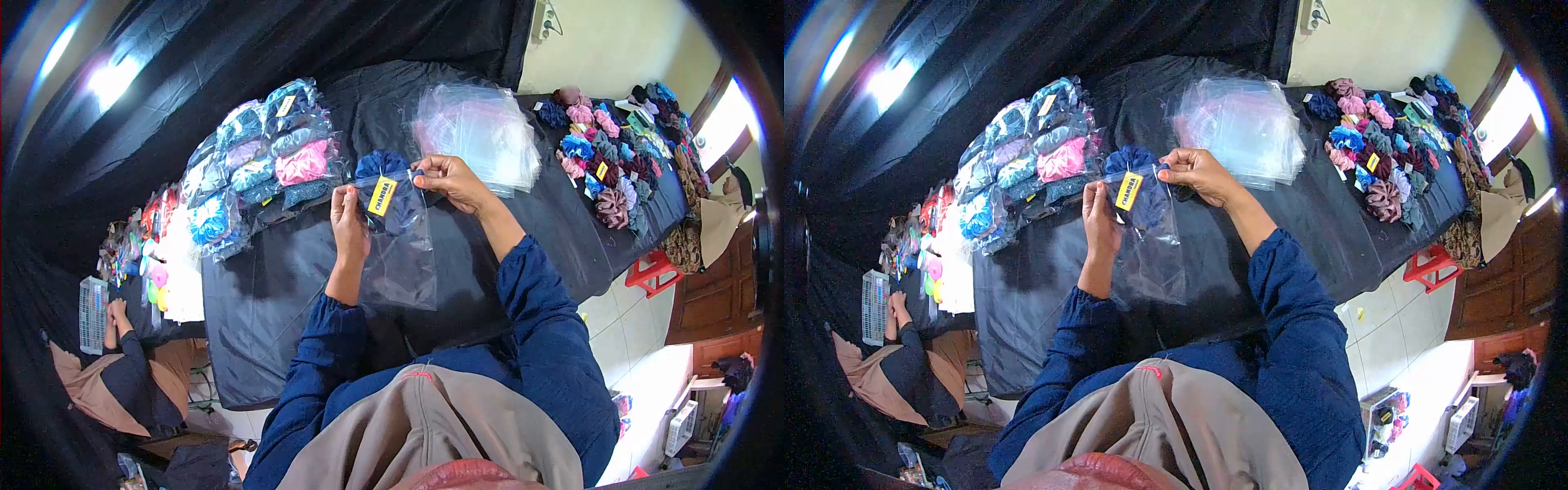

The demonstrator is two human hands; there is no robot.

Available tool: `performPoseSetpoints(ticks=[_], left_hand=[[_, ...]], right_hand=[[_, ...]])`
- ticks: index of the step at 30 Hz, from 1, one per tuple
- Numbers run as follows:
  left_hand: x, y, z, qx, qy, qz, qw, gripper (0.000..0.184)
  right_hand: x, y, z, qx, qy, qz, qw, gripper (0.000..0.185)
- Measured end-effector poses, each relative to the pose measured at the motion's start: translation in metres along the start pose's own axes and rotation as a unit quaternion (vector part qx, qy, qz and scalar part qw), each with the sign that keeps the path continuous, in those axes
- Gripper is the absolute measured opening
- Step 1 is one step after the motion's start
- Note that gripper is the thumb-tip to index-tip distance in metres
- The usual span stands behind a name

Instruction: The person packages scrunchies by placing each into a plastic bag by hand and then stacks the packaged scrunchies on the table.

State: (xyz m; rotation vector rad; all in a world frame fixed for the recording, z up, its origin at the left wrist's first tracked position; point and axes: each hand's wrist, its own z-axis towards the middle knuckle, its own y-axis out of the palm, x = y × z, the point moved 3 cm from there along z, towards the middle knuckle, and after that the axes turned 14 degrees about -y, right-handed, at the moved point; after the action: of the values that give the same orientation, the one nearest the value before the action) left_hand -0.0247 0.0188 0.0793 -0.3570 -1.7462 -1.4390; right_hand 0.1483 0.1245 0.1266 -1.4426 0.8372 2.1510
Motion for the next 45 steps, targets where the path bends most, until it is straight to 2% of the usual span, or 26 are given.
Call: performPoseSetpoints(ticks=[1, 4, 8, 10, 11, 13, 18, 22, 24, 26, 27, 30, 32, 35, 36, 37, 39, 41, 43, 44, 45], left_hand=[[0.000, -0.001, 0.000, 0.000, -0.001, 0.000, 1.000, 0.008], [0.000, 0.002, 0.002, -0.078, -0.014, -0.029, 0.996, 0.006], [0.005, 0.007, -0.006, -0.090, -0.016, -0.012, 0.996, 0.006], [0.005, 0.006, -0.006, -0.155, -0.016, -0.010, 0.988, 0.008], [0.005, 0.003, -0.004, -0.154, -0.017, -0.011, 0.988, 0.008], [0.008, -0.004, 0.001, -0.091, 0.044, 0.088, 0.991, 0.009], [0.006, -0.013, 0.009, -0.036, 0.046, 0.071, 0.996, 0.010], [0.009, -0.008, 0.004, -0.031, 0.035, 0.076, 0.996, 0.010], [0.011, 0.003, -0.002, -0.057, -0.001, 0.012, 0.998, 0.011], [0.017, 0.005, -0.005, -0.075, 0.011, 0.051, 0.996, 0.010], [0.020, 0.006, -0.005, -0.093, 0.023, 0.091, 0.991, 0.010], [0.017, 0.005, -0.005, -0.126, -0.017, 0.041, 0.991, 0.010], [0.015, 0.005, -0.008, -0.133, -0.033, 0.024, 0.990, 0.010], [0.016, 0.008, -0.013, -0.160, -0.065, -0.011, 0.985, 0.008], [0.016, 0.007, -0.013, -0.173, -0.053, -0.006, 0.983, 0.009], [0.015, 0.006, -0.011, -0.187, -0.040, -0.001, 0.982, 0.009], [0.016, 0.004, -0.010, -0.188, -0.011, 0.033, 0.982, 0.010], [0.017, 0.005, -0.011, -0.189, 0.019, 0.066, 0.980, 0.010], [0.017, 0.013, -0.019, -0.196, -0.028, 0.042, 0.979, 0.011], [0.009, 0.001, -0.004, -0.291, 0.023, 0.041, 0.956, 0.014], [0.013, 0.009, -0.008, -0.291, 0.023, 0.041, 0.956, 0.014]], right_hand=[[-0.002, 0.000, -0.001, 0.014, -0.031, 0.013, 0.999, 0.017], [-0.011, -0.001, -0.005, 0.004, -0.081, 0.046, 0.996, 0.014], [-0.011, -0.009, -0.007, -0.047, -0.078, 0.044, 0.995, 0.010], [-0.013, -0.006, -0.007, -0.073, -0.081, -0.016, 0.994, 0.010], [-0.013, -0.003, -0.008, -0.073, -0.081, -0.016, 0.994, 0.010], [-0.013, 0.005, -0.011, -0.070, -0.071, -0.066, 0.993, 0.014], [-0.020, 0.018, -0.017, -0.031, -0.104, -0.093, 0.990, 0.018], [-0.012, 0.018, -0.015, 0.010, -0.146, -0.038, 0.988, 0.015], [-0.010, 0.015, -0.015, 0.013, -0.155, -0.026, 0.988, 0.014], [-0.005, 0.009, -0.015, 0.027, -0.073, 0.098, 0.992, 0.010], [-0.006, 0.010, -0.015, 0.026, -0.074, 0.098, 0.992, 0.010], [-0.010, 0.017, -0.018, 0.002, -0.082, 0.115, 0.990, 0.011], [-0.013, 0.028, -0.019, -0.087, -0.082, 0.135, 0.984, 0.014], [-0.019, 0.034, -0.021, -0.119, -0.056, 0.152, 0.980, 0.017], [-0.028, 0.037, -0.021, -0.115, -0.058, 0.095, 0.987, 0.026], [-0.030, 0.037, -0.020, -0.115, -0.058, 0.095, 0.987, 0.026], [-0.033, 0.039, -0.016, -0.183, -0.056, -0.073, 0.979, 0.027], [-0.037, 0.045, -0.014, -0.172, -0.046, -0.129, 0.976, 0.023], [-0.055, 0.058, -0.013, -0.196, -0.074, -0.340, 0.917, 0.019], [-0.064, 0.065, -0.012, -0.198, -0.076, -0.398, 0.892, 0.016], [-0.070, 0.067, -0.011, -0.198, -0.077, -0.399, 0.892, 0.016]])
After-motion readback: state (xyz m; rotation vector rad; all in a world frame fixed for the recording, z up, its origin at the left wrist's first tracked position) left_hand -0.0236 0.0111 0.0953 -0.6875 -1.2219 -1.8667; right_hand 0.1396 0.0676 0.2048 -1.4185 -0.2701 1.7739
